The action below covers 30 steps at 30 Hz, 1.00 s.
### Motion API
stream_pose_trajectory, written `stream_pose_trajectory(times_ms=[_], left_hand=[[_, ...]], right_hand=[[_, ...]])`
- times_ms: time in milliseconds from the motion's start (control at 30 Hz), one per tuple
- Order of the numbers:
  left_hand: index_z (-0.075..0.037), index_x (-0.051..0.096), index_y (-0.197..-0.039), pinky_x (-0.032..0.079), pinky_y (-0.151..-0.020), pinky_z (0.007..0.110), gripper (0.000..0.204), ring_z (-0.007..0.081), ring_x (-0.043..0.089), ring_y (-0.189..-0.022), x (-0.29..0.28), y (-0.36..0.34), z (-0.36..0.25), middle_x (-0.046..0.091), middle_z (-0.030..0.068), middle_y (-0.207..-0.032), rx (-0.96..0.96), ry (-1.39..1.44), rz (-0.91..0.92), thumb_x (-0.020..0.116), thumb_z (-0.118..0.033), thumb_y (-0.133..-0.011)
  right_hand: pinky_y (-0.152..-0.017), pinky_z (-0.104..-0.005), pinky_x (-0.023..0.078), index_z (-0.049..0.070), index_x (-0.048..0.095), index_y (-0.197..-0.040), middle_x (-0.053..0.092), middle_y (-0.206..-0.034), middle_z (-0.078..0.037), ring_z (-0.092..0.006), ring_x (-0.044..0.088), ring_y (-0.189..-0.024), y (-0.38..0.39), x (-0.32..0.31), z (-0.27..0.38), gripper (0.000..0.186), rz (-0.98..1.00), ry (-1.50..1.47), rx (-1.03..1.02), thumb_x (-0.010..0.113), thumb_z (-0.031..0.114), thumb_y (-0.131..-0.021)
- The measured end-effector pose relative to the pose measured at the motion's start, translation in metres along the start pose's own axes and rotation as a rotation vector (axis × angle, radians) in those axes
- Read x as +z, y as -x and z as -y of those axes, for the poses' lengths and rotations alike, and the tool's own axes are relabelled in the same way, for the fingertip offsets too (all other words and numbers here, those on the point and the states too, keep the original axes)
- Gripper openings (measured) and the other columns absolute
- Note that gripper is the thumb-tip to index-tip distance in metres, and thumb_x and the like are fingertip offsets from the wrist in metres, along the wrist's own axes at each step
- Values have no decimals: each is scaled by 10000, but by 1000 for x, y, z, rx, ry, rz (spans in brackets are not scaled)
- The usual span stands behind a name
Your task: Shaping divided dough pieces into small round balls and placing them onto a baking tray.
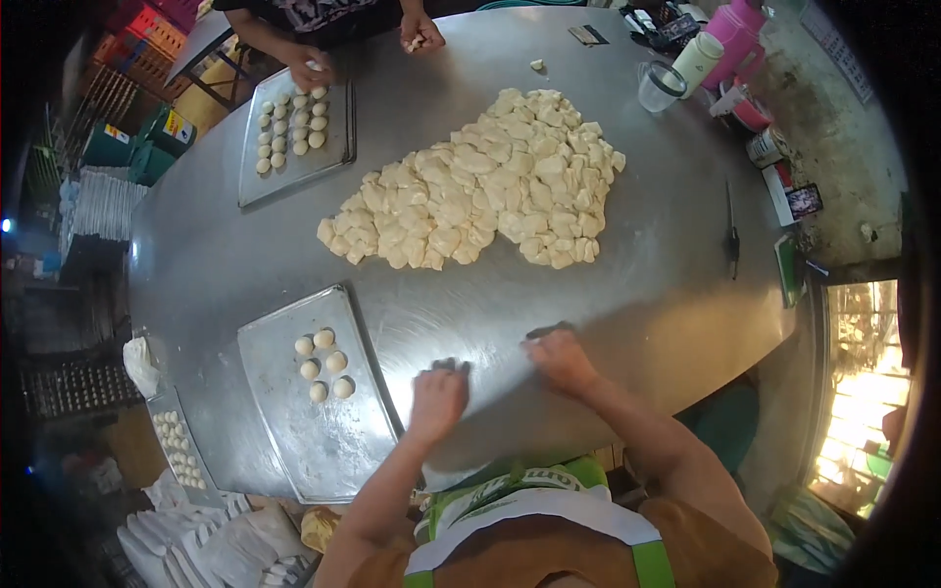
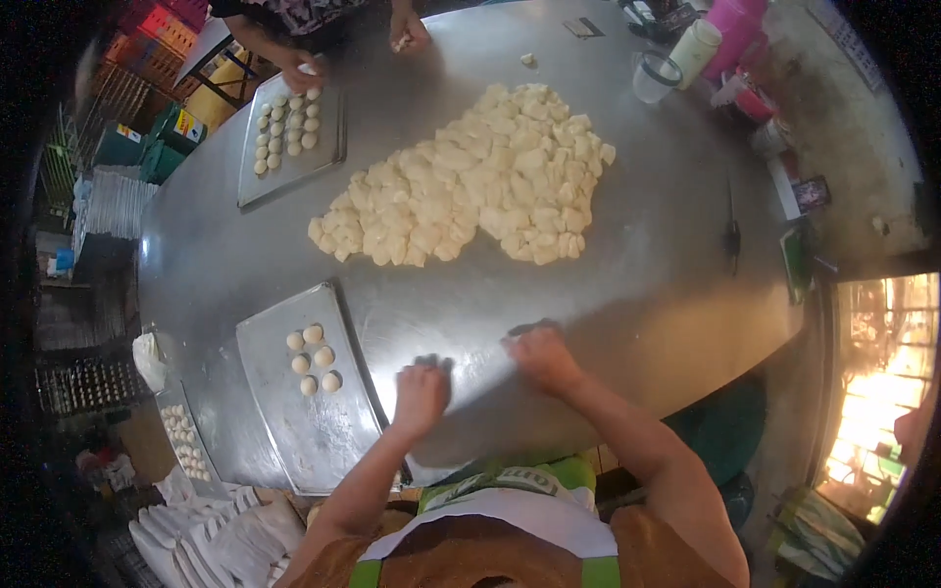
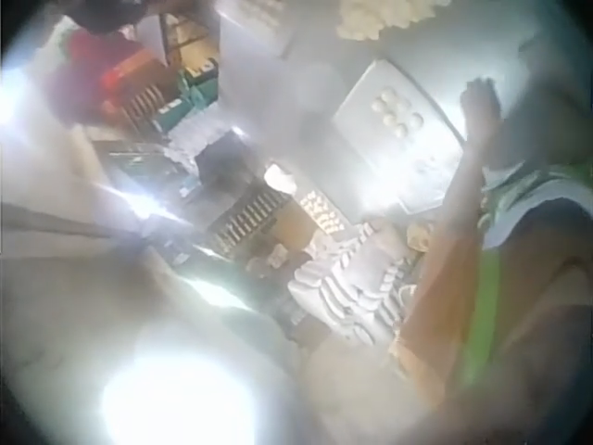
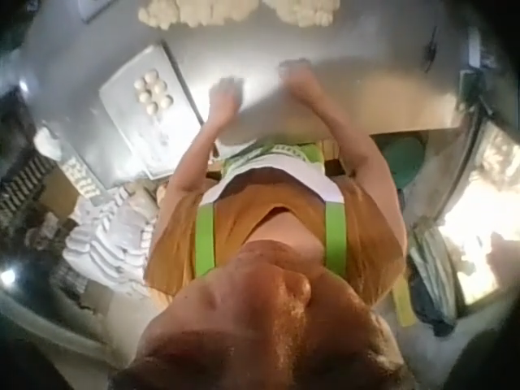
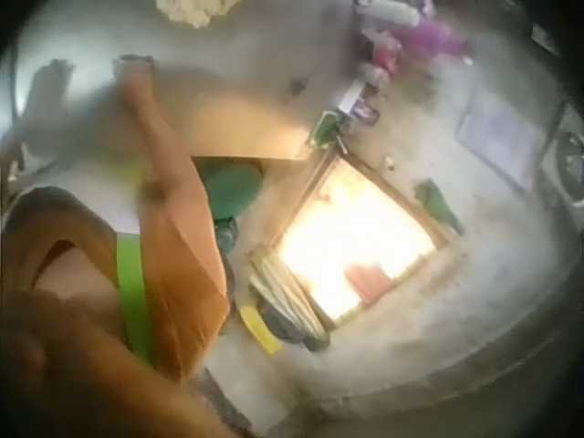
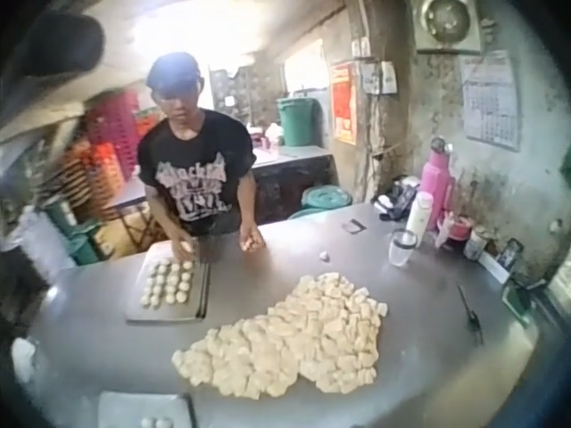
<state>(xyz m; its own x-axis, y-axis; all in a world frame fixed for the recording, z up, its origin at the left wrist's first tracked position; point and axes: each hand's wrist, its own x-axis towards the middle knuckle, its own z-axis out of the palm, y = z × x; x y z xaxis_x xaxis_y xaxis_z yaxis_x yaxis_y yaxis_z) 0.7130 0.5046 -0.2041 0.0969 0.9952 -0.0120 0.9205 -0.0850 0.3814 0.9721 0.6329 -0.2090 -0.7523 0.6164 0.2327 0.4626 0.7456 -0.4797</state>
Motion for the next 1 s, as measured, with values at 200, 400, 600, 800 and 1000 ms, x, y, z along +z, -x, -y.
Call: stream_pose_trajectory(times_ms=[200, 400, 600, 800, 1000], left_hand=[[-93, 615, -1083, 419, -857, 498, 163, 351, 570, -988, -19, -105, 40, 635, 140, -1052, -203, -16, -354, 577, -145, -933], [-81, 621, -994, 443, -814, 509, 117, 356, 589, -943, -3, -116, 11, 637, 148, -1020, -145, 55, -255, 625, -147, -898], [-64, 592, -1014, 446, -796, 511, 154, 370, 569, -925, -8, 1, 1, 605, 157, -954, -34, 159, -301, 633, -83, -867], [-75, 599, -1027, 434, -798, 504, 186, 351, 577, -919, -19, -71, 32, 615, 139, -948, -15, 37, -438, 649, -103, -850], [-74, 605, -1056, 428, -804, 502, 218, 360, 579, -929, 5, -49, -6, 628, 136, -977, -17, 143, -300, 658, -112, -848]], right_hand=[[-795, -491, 457, 64, 617, -1077, 673, -934, -156, -370, 619, -899, -118, -3, -33, 160, -311, 102, 162, 629, 118, -926], [-835, -489, 466, 58, 599, -1123, 672, -935, -165, -371, 623, -940, -103, 24, -12, 201, -109, 155, 359, 623, 133, -938], [-868, -495, 466, 56, 603, -1095, 660, -1015, -184, -385, 613, -969, 0, 15, 20, 174, 18, 80, 483, 607, 141, -943], [-886, -498, 463, 54, 606, -1149, 667, -1016, -183, -408, 613, -952, -53, 6, 3, 217, -286, 193, 434, 599, 121, -942], [-859, -489, 461, 28, 605, -1149, 676, -970, -181, -387, 623, -914, -42, 43, 25, 216, -170, 31, 241, 580, 98, -946]])
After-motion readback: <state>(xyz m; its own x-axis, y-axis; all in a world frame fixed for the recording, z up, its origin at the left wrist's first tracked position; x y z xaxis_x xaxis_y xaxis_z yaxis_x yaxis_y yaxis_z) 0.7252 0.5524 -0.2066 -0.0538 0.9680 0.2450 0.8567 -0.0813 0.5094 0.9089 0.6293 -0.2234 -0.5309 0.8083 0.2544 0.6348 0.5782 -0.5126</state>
